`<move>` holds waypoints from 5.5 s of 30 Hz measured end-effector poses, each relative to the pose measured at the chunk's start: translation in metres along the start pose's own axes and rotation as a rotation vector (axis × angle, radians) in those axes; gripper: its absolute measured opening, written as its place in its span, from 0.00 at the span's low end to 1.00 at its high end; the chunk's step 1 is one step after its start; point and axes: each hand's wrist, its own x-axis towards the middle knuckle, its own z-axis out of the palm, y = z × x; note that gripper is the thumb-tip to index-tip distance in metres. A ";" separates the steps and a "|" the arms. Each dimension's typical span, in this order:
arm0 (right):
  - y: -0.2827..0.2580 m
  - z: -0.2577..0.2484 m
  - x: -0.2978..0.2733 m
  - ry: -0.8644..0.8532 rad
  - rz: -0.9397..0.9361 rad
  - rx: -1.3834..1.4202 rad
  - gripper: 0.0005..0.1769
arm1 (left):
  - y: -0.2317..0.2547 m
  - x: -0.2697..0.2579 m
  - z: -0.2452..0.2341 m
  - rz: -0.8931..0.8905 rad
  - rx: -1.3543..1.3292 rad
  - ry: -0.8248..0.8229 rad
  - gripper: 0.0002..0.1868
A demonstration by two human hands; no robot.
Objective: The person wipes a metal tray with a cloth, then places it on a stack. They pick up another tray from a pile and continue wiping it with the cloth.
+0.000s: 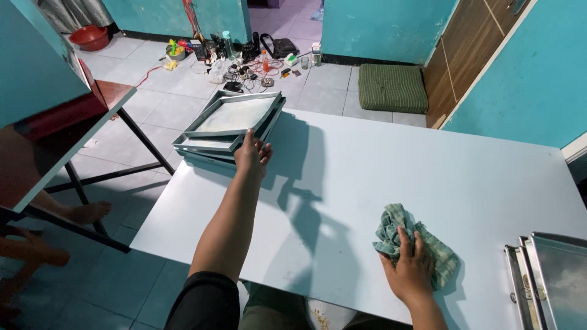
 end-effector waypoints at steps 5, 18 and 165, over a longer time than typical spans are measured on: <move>0.006 0.008 0.007 0.033 0.001 -0.039 0.47 | 0.005 0.010 0.011 0.002 -0.009 0.062 0.21; 0.005 0.009 0.008 0.050 0.001 -0.040 0.46 | 0.012 0.034 0.028 -0.018 0.065 0.157 0.14; -0.067 -0.030 0.043 -0.093 -0.272 -0.754 0.17 | -0.168 -0.173 -0.171 1.068 1.531 -1.133 0.13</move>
